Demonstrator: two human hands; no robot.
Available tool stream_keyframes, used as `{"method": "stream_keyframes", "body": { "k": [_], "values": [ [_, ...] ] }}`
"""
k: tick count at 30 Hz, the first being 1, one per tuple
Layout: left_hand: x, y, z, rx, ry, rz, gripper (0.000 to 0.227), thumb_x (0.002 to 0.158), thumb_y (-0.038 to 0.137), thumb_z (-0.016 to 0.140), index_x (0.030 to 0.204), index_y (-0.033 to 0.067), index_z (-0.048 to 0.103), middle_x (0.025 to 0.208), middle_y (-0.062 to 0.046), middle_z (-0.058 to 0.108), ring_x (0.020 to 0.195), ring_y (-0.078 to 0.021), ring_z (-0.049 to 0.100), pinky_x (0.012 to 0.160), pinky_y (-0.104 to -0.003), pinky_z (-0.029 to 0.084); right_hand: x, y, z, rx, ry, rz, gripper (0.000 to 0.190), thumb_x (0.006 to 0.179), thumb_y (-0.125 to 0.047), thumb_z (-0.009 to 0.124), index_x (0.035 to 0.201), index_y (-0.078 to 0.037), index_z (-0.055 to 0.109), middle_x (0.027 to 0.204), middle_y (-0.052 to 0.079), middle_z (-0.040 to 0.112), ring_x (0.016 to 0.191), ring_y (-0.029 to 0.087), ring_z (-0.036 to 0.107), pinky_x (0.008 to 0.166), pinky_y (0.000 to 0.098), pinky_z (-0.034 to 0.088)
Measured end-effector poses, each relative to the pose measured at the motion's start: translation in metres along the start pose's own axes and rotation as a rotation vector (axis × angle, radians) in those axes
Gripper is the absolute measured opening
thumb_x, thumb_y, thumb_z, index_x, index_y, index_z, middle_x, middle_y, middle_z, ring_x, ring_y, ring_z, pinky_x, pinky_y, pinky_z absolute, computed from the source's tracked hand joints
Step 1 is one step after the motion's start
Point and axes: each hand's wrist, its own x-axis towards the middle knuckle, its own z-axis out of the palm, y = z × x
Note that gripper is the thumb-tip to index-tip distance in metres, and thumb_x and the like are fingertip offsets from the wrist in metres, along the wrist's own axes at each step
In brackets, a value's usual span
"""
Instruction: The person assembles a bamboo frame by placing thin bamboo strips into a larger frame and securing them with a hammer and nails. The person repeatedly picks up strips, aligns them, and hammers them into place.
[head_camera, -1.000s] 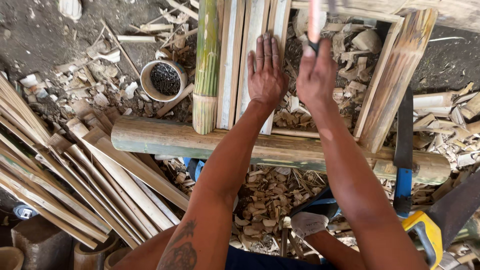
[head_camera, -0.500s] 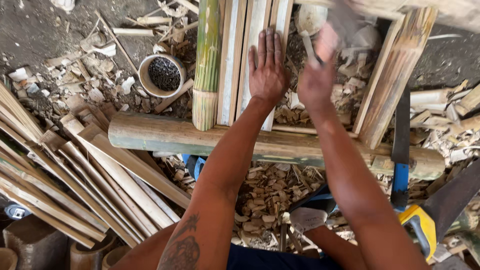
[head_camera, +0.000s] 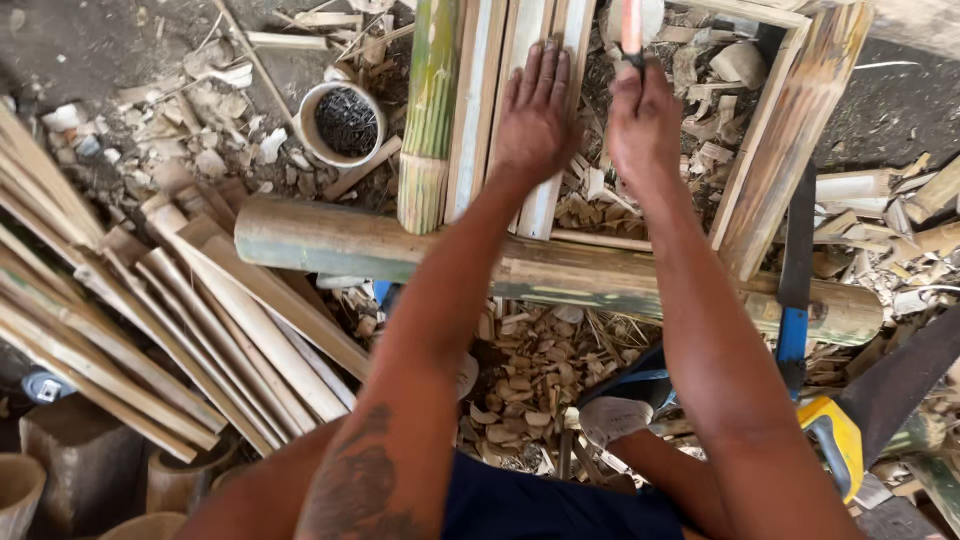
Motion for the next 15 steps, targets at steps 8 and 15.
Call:
{"method": "stream_keyframes", "body": {
  "k": [8, 15],
  "values": [
    [-0.097, -0.176, -0.096, -0.248, 0.135, 0.132, 0.035, 0.093, 0.036, 0.065, 0.113, 0.0092, 0.073, 0.105, -0.02, 0.073, 0.097, -0.0432, 0.068, 0.082, -0.055, 0.055, -0.134, -0.03, 0.086, 0.014, -0.028, 0.014, 0.045, 0.103, -0.023, 0.062, 0.139, -0.001, 0.047, 0.096, 0.02, 0.067, 0.069, 0.035, 0.068, 0.055, 0.0508, 0.05],
    [-0.222, -0.25, -0.167, -0.218, 0.129, -0.087, 0.034, 0.091, 0.036, 0.067, 0.117, 0.0139, 0.072, 0.096, -0.018, 0.075, 0.092, -0.0394, 0.07, 0.084, -0.05, 0.055, -0.16, -0.073, 0.131, -0.421, 0.296, -0.579, 0.06, 0.096, -0.024, 0.076, 0.143, 0.004, 0.049, 0.13, 0.035, 0.058, 0.116, 0.051, 0.057, 0.097, 0.0569, 0.043]
  ]
}}
